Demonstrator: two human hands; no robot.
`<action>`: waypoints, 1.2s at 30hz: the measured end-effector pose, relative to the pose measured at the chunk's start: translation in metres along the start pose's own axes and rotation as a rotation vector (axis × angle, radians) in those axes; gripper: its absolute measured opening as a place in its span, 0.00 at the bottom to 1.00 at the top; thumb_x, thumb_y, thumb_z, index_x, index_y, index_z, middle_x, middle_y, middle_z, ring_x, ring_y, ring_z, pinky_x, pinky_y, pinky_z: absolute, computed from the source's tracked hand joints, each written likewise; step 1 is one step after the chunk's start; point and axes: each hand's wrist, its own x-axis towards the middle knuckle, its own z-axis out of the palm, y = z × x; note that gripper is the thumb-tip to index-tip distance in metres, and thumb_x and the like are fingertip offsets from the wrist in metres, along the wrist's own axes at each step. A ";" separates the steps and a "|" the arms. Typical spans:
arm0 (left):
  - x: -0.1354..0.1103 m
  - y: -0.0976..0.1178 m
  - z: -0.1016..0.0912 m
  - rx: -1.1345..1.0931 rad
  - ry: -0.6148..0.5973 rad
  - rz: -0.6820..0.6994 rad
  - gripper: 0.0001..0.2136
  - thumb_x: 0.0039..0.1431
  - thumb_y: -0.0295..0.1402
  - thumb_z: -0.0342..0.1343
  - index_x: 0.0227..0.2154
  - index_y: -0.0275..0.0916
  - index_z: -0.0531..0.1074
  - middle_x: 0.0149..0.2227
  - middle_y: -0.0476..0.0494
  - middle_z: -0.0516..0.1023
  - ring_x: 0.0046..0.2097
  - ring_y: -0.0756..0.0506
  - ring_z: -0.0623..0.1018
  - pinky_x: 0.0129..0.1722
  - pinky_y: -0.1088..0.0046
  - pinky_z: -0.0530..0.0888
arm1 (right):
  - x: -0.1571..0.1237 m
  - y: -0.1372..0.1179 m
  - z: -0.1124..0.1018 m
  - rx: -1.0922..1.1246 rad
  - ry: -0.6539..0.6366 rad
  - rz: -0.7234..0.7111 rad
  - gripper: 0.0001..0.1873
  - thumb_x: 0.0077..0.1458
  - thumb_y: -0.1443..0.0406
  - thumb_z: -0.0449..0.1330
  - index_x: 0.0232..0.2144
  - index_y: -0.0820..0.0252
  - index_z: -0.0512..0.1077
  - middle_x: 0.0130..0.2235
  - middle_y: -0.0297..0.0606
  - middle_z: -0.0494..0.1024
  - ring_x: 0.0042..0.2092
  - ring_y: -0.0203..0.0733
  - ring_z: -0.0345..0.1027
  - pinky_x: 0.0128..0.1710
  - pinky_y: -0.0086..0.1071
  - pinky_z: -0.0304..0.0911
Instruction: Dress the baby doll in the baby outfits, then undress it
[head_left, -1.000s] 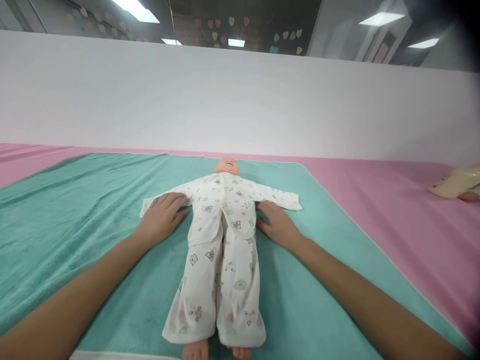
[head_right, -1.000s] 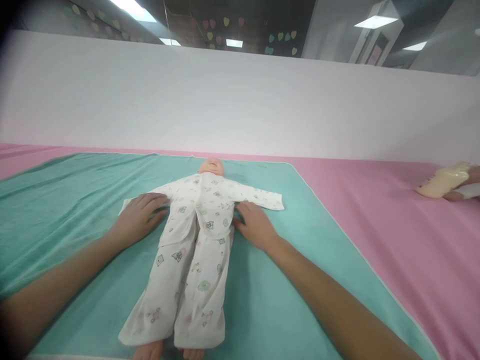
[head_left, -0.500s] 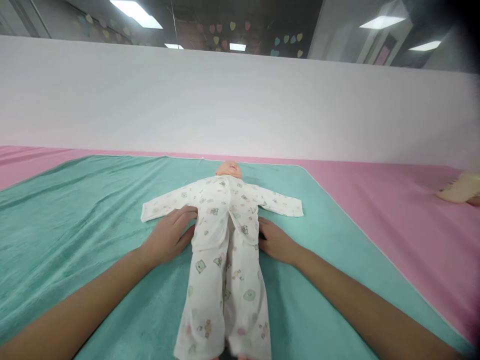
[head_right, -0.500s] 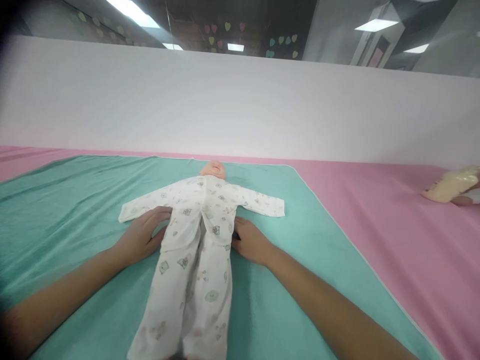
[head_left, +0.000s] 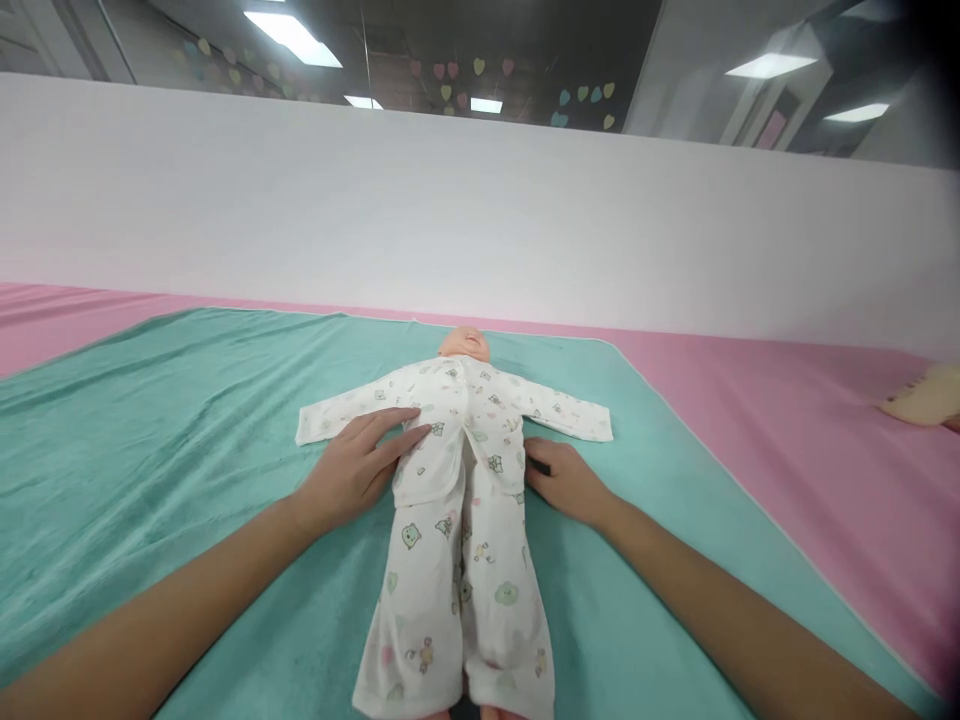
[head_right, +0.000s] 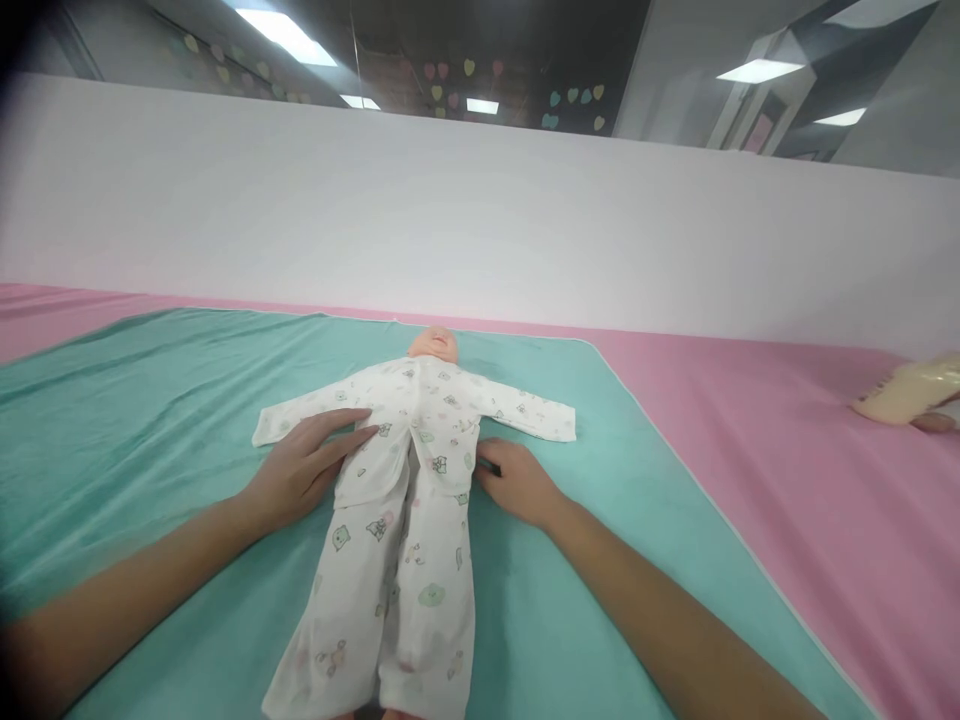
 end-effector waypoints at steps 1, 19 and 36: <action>0.000 0.000 0.000 -0.010 -0.005 0.001 0.21 0.62 0.26 0.44 0.57 0.47 0.61 0.57 0.39 0.65 0.57 0.40 0.66 0.52 0.59 0.66 | -0.001 -0.001 0.000 0.007 -0.036 -0.050 0.14 0.53 0.70 0.51 0.35 0.52 0.75 0.37 0.35 0.77 0.40 0.43 0.69 0.39 0.36 0.63; 0.000 -0.006 -0.005 -0.217 -0.255 -0.339 0.15 0.65 0.39 0.39 0.39 0.42 0.70 0.37 0.46 0.75 0.37 0.44 0.75 0.35 0.71 0.68 | 0.001 0.019 -0.008 0.041 0.238 0.216 0.18 0.59 0.54 0.48 0.23 0.57 0.66 0.26 0.33 0.71 0.31 0.41 0.62 0.31 0.33 0.56; 0.007 0.013 -0.011 -0.608 -0.190 -0.725 0.20 0.60 0.45 0.44 0.17 0.39 0.58 0.17 0.52 0.58 0.22 0.50 0.59 0.23 0.73 0.57 | -0.002 0.007 -0.004 0.769 -0.074 0.323 0.18 0.52 0.53 0.60 0.20 0.60 0.67 0.21 0.31 0.66 0.25 0.33 0.57 0.27 0.30 0.52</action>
